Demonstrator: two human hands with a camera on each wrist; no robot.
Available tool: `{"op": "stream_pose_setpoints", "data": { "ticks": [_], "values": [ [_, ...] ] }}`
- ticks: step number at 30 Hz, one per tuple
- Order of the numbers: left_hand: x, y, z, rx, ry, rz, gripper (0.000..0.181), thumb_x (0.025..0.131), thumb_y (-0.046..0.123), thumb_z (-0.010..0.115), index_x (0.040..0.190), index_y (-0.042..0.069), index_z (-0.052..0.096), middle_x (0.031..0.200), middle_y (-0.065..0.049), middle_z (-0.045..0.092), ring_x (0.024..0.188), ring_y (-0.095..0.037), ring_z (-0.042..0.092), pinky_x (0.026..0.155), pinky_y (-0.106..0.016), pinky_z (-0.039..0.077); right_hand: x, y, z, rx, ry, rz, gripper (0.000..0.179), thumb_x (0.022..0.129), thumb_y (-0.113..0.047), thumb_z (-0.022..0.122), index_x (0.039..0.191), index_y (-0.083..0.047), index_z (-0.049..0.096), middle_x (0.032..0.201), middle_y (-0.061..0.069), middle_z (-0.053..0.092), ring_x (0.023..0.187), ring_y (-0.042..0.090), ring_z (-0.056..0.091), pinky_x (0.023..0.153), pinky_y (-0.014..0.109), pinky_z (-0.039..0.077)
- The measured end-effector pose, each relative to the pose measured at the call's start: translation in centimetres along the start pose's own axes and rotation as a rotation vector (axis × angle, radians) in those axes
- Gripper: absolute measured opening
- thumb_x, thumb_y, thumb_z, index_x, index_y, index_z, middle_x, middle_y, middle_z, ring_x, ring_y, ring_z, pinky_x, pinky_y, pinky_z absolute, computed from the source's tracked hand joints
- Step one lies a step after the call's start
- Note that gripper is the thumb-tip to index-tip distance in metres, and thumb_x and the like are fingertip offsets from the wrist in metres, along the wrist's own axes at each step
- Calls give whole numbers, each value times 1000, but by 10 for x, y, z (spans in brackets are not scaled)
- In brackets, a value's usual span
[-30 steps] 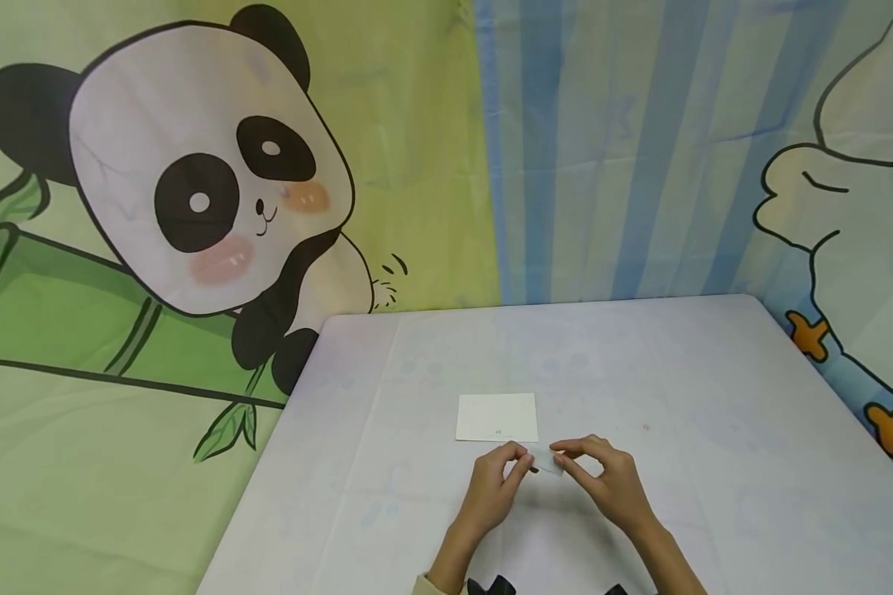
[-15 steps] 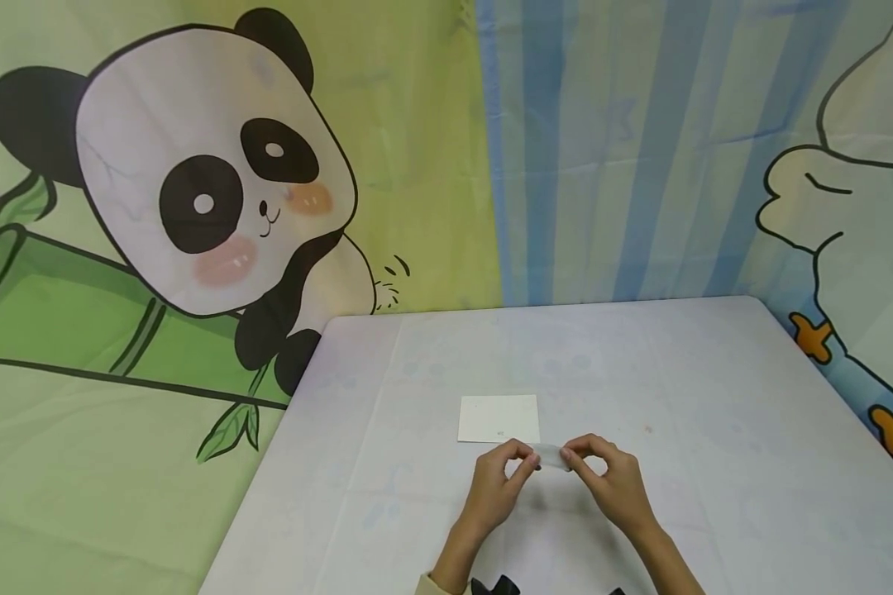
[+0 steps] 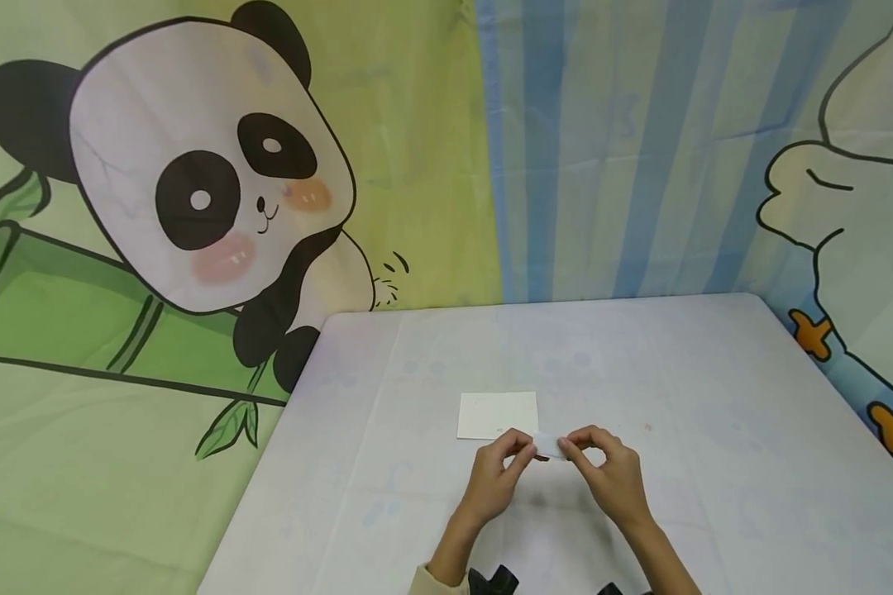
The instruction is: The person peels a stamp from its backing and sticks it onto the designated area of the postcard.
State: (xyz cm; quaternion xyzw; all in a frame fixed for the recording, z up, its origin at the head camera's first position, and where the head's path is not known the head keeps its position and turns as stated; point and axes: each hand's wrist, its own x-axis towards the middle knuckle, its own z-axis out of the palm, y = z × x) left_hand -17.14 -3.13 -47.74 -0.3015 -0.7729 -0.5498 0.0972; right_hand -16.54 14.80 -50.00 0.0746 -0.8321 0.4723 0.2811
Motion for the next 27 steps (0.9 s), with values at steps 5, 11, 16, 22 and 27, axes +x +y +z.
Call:
{"op": "stream_pose_setpoints", "data": {
  "ticks": [5, 11, 16, 22, 27],
  "values": [
    [-2, -16, 4, -24, -37, -41, 14, 98, 16, 46, 98, 6, 56, 86, -3, 69, 89, -10, 64, 82, -32, 48, 2, -2, 3, -3, -13, 3, 10, 78, -12, 74, 80, -15, 66, 73, -15, 63, 72, 8, 59, 70, 36, 43],
    [2, 0, 0, -29, -28, -48, 11, 96, 9, 49, 95, 2, 58, 82, -8, 68, 87, -16, 64, 79, -32, 48, 2, -5, 8, -8, -45, -6, 8, 80, -12, 72, 84, -16, 66, 73, -16, 62, 73, 7, 59, 68, 35, 45],
    [6, 26, -9, -41, -49, -52, 10, 94, 5, 50, 93, -1, 57, 81, -12, 67, 85, -17, 63, 78, -30, 48, 1, -7, 13, -5, -78, -15, 7, 82, -13, 70, 84, -17, 66, 75, -16, 62, 73, 6, 59, 66, 36, 46],
    [7, 30, -10, -11, -70, -50, 11, 95, 7, 50, 94, 0, 58, 82, -10, 67, 83, -16, 63, 78, -29, 48, -1, -7, 19, -5, -96, -53, 9, 82, -7, 70, 85, -14, 66, 74, -13, 63, 71, 7, 59, 65, 40, 49],
    [8, 31, -10, 6, -77, -59, 11, 94, 8, 51, 95, 0, 59, 82, -10, 67, 82, -17, 63, 77, -28, 48, -3, -6, 22, -12, -103, -58, 12, 81, -4, 70, 86, -14, 65, 75, -12, 64, 71, 6, 59, 65, 38, 50]
  ]
}}
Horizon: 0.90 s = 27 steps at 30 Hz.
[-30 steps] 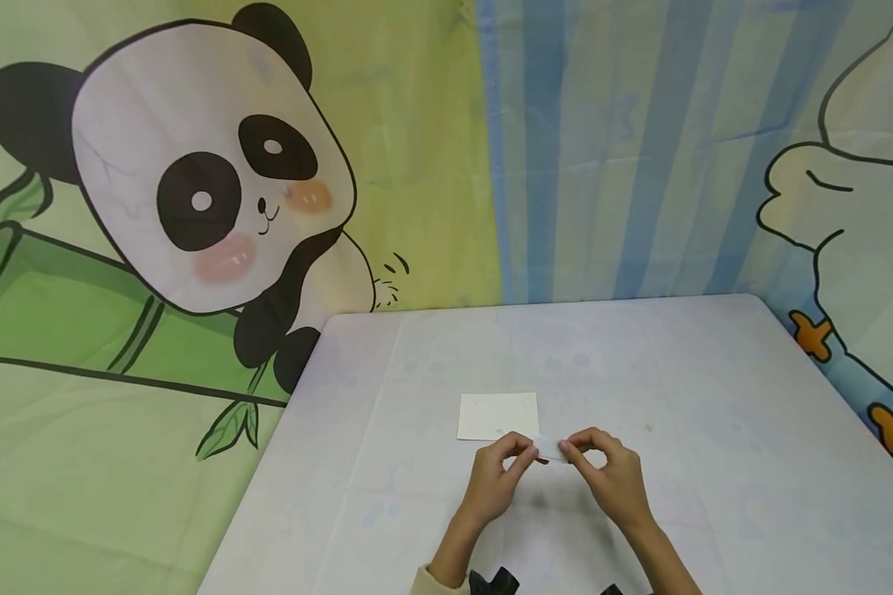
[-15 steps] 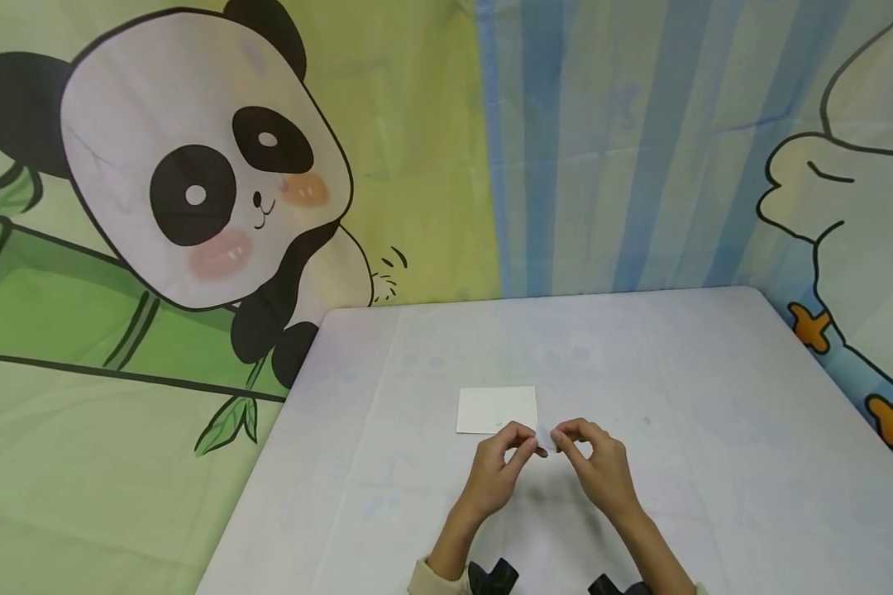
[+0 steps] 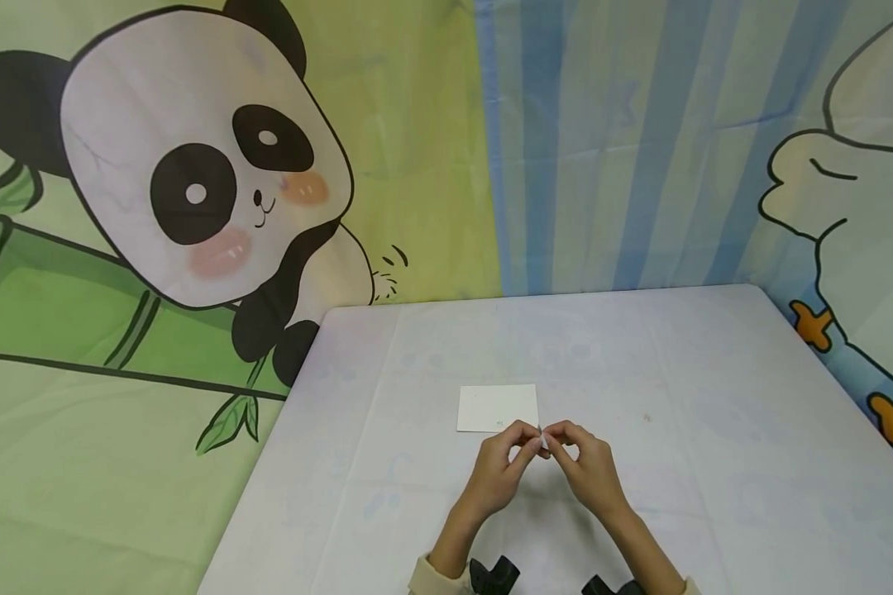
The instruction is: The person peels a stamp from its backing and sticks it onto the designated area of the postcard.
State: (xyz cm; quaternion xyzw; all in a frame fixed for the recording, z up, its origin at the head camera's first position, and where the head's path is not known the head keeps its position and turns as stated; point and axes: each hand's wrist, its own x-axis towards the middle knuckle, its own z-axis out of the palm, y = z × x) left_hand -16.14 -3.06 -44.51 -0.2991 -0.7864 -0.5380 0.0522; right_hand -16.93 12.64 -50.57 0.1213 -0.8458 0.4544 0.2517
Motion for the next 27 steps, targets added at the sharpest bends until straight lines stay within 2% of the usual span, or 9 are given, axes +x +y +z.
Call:
{"op": "stream_pose_setpoints", "data": {
  "ticks": [6, 10, 17, 22, 27],
  "values": [
    [1, 1, 0, 5, 0, 16, 10, 94, 7, 52, 94, -1, 59, 82, -11, 67, 80, -17, 63, 76, -27, 48, 0, 1, 0, 0, -1, -10, 14, 80, -3, 70, 87, -14, 65, 75, -11, 65, 71, 6, 59, 65, 36, 50],
    [2, -4, 2, 8, -7, 16, 10, 94, 6, 52, 93, -1, 59, 82, -11, 66, 80, -16, 62, 76, -27, 48, 0, 2, 0, 5, -3, -9, 14, 80, -2, 70, 87, -14, 66, 76, -11, 65, 71, 5, 59, 65, 34, 49],
    [-1, -38, 13, 19, 15, 7, 10, 95, 14, 52, 95, 8, 60, 82, -1, 67, 80, -12, 62, 75, -27, 48, 0, 2, 1, 30, -13, -4, 15, 80, -2, 70, 88, -14, 66, 77, -12, 65, 72, 5, 59, 64, 38, 49],
    [-1, -41, 12, 28, 21, 24, 13, 96, 22, 50, 95, 12, 60, 83, 4, 66, 81, -6, 61, 75, -25, 47, 0, 1, 1, 43, -18, -3, 14, 81, -2, 69, 88, -14, 66, 77, -12, 65, 72, 5, 59, 64, 40, 49],
    [-1, -42, 12, 30, 17, 36, 16, 97, 24, 49, 94, 12, 59, 82, 4, 66, 81, -5, 60, 73, -24, 48, 0, 2, 2, 46, -29, 4, 14, 81, -2, 69, 88, -14, 66, 77, -12, 65, 72, 5, 58, 65, 40, 49]
  ]
}}
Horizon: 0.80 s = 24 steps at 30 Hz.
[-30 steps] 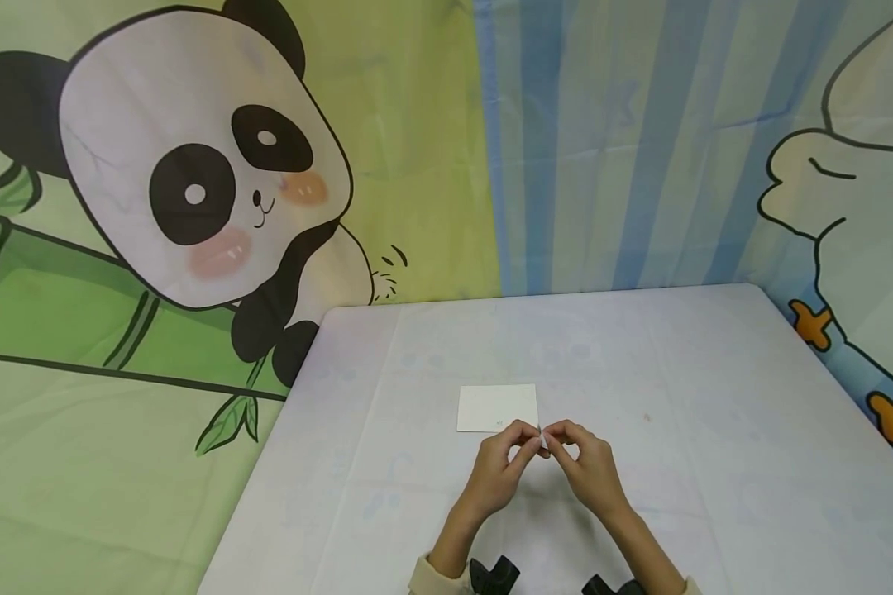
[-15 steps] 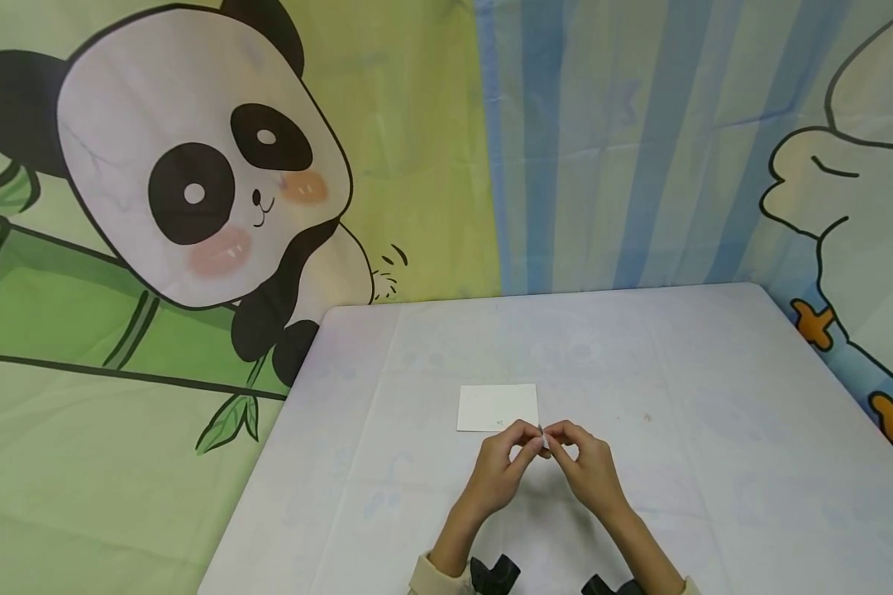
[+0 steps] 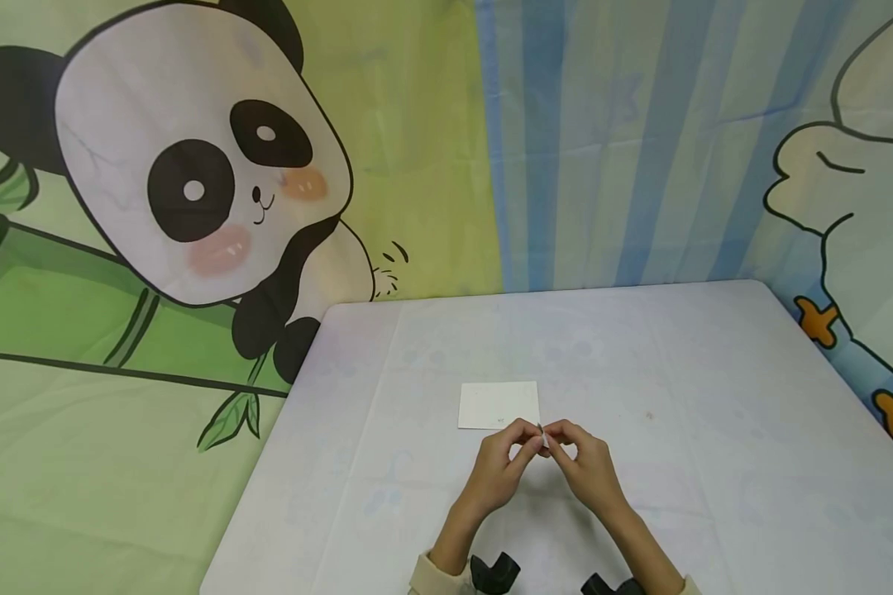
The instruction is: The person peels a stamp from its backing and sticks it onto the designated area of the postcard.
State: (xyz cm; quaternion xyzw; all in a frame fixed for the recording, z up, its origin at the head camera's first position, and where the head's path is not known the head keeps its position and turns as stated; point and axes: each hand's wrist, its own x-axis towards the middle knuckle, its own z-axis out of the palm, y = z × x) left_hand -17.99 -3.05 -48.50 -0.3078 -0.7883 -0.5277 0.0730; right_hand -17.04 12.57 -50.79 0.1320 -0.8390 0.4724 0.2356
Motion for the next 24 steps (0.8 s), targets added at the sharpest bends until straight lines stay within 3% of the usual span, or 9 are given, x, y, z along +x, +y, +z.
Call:
{"op": "stream_pose_setpoints", "data": {
  "ticks": [8, 18, 24],
  "values": [
    [0, -2, -1, -11, 1, -5, 16, 97, 22, 49, 95, 10, 59, 83, 3, 66, 81, -5, 60, 73, -27, 48, 2, 0, 0, 17, 28, -48, 18, 78, 1, 70, 92, -10, 65, 84, -6, 65, 75, 9, 60, 66, 31, 48],
    [3, -1, -6, 34, 38, 13, 17, 97, 23, 48, 96, 10, 60, 83, 3, 67, 83, -5, 61, 73, -24, 48, 4, -9, -5, 151, 26, -91, 20, 80, 4, 68, 94, -9, 64, 90, -2, 66, 80, 10, 61, 73, 20, 46],
    [2, -2, -7, 7, 47, -17, 19, 96, 25, 51, 94, 10, 62, 81, 3, 68, 81, -5, 61, 72, -24, 48, 6, -30, -13, 203, 15, -80, 16, 79, 10, 65, 91, -1, 64, 86, 9, 66, 80, 18, 64, 75, 18, 47]
  ]
}}
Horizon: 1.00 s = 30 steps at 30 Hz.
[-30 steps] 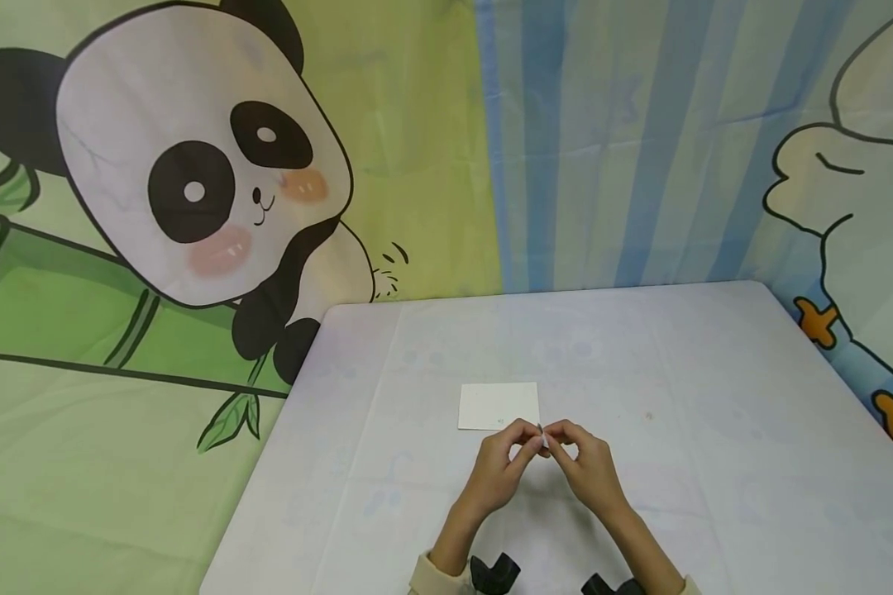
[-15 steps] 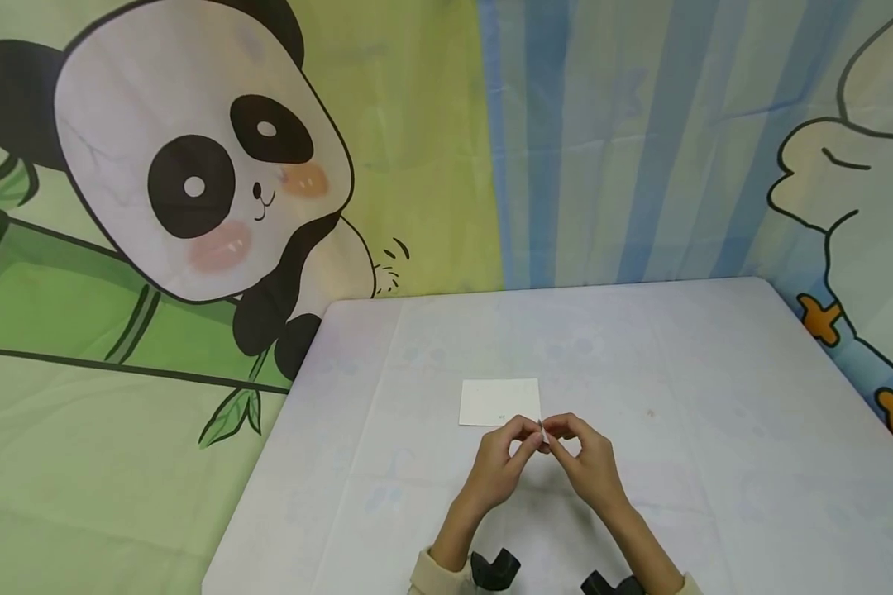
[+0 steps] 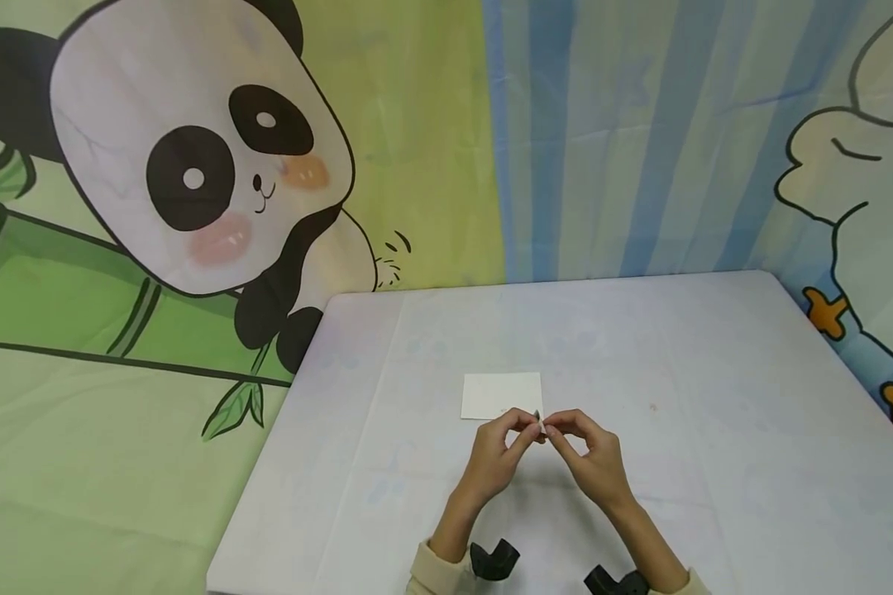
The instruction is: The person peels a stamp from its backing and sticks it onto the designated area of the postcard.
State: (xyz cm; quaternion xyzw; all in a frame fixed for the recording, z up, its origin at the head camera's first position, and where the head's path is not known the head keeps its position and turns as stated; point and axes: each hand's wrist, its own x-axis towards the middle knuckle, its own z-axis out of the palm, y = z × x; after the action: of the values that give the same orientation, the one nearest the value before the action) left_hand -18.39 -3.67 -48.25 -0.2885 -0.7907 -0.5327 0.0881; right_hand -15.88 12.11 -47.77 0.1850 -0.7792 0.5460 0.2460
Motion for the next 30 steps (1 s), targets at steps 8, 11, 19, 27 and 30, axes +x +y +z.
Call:
{"op": "stream_pose_setpoints", "data": {
  "ticks": [8, 11, 19, 27, 30],
  "values": [
    [1, -2, 0, -13, 20, -9, 19, 94, 25, 54, 92, 9, 64, 79, 4, 67, 78, -5, 61, 71, -25, 48, 3, -19, -4, 20, -36, 9, 15, 78, 10, 66, 91, 1, 64, 85, 8, 67, 80, 15, 64, 78, 18, 46],
    [2, 7, -3, -21, 26, -24, 16, 93, 21, 56, 92, 7, 64, 79, 2, 68, 78, -7, 61, 71, -25, 48, 4, -17, -4, 20, -43, 14, 15, 79, 8, 66, 91, 0, 64, 85, 6, 67, 80, 14, 65, 79, 18, 45],
    [3, 34, -12, -43, 31, -21, 9, 90, 7, 59, 90, 0, 64, 78, -8, 68, 76, -14, 63, 73, -27, 48, 2, -14, -3, 36, -49, -15, 13, 80, 8, 65, 90, 1, 64, 83, 9, 67, 76, 20, 66, 76, 18, 47],
    [2, 25, -9, -30, 38, -17, 8, 89, 8, 60, 89, 1, 65, 76, -7, 67, 74, -13, 62, 71, -26, 48, 2, -14, -2, 37, -53, -20, 14, 80, 10, 64, 89, 0, 64, 75, 8, 68, 70, 19, 67, 77, 18, 46],
    [1, 10, -4, -23, 45, -26, 8, 88, 12, 61, 89, 5, 66, 77, -2, 68, 74, -10, 61, 70, -26, 48, 1, -13, -1, 34, -57, -15, 13, 80, 10, 63, 88, -1, 64, 74, 7, 68, 69, 20, 66, 79, 20, 44]
  ]
}}
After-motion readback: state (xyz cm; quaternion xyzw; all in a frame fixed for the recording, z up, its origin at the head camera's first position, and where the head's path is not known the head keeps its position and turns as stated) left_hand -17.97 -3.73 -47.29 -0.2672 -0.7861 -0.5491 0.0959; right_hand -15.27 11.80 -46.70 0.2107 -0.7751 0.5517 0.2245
